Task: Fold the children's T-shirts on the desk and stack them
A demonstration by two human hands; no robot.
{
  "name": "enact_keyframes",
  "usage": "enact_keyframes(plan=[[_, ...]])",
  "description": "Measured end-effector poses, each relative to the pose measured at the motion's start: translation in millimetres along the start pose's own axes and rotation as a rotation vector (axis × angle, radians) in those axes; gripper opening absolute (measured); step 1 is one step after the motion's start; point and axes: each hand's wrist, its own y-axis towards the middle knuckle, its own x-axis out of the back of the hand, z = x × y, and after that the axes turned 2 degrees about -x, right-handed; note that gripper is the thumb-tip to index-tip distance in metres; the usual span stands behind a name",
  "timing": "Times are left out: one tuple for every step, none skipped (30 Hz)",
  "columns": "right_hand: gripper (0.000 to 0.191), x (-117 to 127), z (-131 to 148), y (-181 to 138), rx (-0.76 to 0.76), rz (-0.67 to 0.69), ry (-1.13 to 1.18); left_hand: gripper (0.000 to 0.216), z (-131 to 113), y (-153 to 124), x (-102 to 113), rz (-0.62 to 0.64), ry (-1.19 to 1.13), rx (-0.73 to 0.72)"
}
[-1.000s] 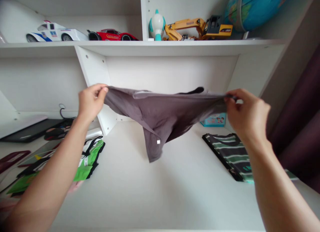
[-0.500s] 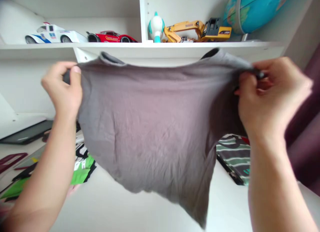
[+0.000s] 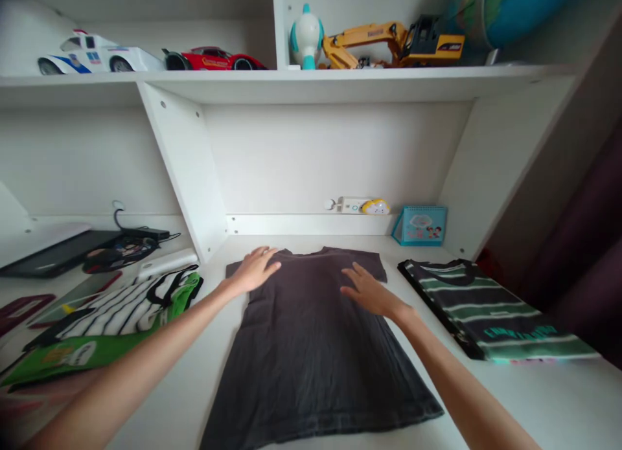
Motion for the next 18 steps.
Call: enact_keyframes(plan=[[0.056,-12,3,-8,-0.012,0.064,0.012,0.059,-8,-11,-13,0.095,-0.036,-0.014],[0.061,-23,5,-16,-0.041,0.115,0.019,0.065,-16,-22,-24,0.184,-0.068,-0.014],[0.063,-32,7,-23,-0.079,0.149,0.018,0.070,-22,-32,-34,0.253,-0.090,-0.005],[0.065,-40,9,-28,-0.115,0.166,0.009,0.072,-26,-39,-43,0.296,-0.099,0.007],[0.064,-45,10,-33,-0.143,0.163,-0.007,0.073,-28,-45,-49,0.313,-0.095,0.014],[0.064,-49,11,-35,-0.159,0.144,-0.027,0.072,-29,-48,-55,0.310,-0.083,0.014],[0.064,-52,12,-37,-0.168,0.124,-0.046,0.071,-28,-48,-59,0.300,-0.071,0.006],[0.063,-53,12,-37,-0.175,0.111,-0.061,0.070,-25,-47,-62,0.288,-0.061,-0.007],[0.063,-54,12,-37,-0.182,0.107,-0.069,0.070,-22,-43,-64,0.280,-0.056,-0.020],[0.063,-54,12,-36,-0.188,0.107,-0.076,0.069,-19,-39,-65,0.277,-0.055,-0.034],[0.063,-55,12,-35,-0.194,0.109,-0.081,0.068,-16,-35,-65,0.278,-0.056,-0.045],[0.063,-55,12,-33,-0.201,0.111,-0.086,0.068,-13,-30,-66,0.278,-0.057,-0.052],[0.063,-55,11,-32,-0.207,0.110,-0.091,0.068,-10,-27,-66,0.275,-0.057,-0.056],[0.062,-56,11,-30,-0.211,0.105,-0.096,0.068,-9,-24,-67,0.271,-0.058,-0.059],[0.062,-57,10,-29,-0.214,0.099,-0.100,0.068,-8,-22,-67,0.266,-0.059,-0.063],[0.063,-57,10,-29,-0.214,0.092,-0.104,0.068,-7,-20,-68,0.259,-0.061,-0.068],[0.063,-58,10,-28,-0.214,0.087,-0.109,0.067,-7,-20,-69,0.250,-0.062,-0.070],[0.063,-58,10,-28,-0.214,0.083,-0.114,0.067,-7,-21,-70,0.240,-0.063,-0.073]])
